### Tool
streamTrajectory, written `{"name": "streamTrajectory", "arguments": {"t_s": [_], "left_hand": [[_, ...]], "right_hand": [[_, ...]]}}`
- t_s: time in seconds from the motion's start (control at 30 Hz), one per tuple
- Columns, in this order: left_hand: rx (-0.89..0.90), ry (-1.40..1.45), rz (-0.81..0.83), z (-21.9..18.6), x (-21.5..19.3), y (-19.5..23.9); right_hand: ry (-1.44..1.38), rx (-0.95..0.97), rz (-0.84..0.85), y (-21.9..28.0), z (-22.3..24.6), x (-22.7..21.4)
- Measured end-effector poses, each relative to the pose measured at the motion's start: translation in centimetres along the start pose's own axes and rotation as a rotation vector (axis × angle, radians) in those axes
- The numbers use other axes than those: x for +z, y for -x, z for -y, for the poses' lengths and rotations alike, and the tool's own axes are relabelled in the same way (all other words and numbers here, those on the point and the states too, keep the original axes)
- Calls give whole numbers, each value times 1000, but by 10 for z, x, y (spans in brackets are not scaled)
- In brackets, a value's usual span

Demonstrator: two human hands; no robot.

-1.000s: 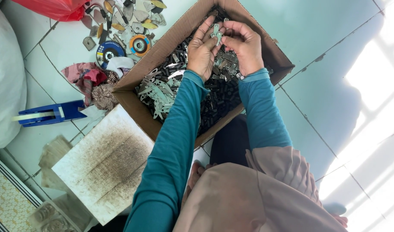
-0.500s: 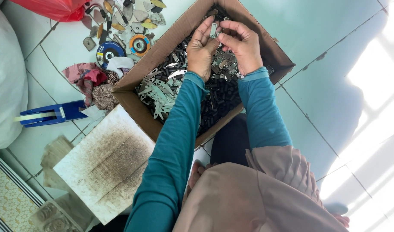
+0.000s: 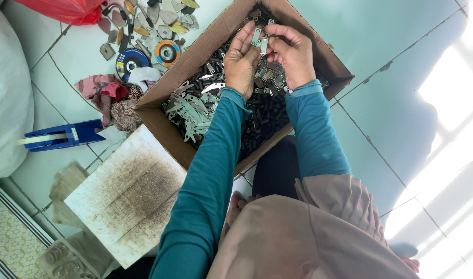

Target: The person sorts through a box of metal scraps, picking out individual pieces and placing them into a small plastic bag.

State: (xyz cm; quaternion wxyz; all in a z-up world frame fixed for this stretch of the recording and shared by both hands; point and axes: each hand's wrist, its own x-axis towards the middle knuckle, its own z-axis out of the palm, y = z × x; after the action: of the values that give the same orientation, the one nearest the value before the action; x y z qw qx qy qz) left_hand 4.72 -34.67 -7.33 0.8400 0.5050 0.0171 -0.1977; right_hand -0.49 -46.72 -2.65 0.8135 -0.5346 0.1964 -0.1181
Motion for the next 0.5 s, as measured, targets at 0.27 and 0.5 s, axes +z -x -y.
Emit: {"name": "streamTrajectory", "arguments": {"t_s": [0.27, 0.5], "left_hand": [[62, -60, 67, 0, -1, 5], [53, -102, 36, -1, -1, 6]], "right_hand": [[187, -73, 75, -3, -2, -1], [159, -57, 73, 0, 3, 2]]}}
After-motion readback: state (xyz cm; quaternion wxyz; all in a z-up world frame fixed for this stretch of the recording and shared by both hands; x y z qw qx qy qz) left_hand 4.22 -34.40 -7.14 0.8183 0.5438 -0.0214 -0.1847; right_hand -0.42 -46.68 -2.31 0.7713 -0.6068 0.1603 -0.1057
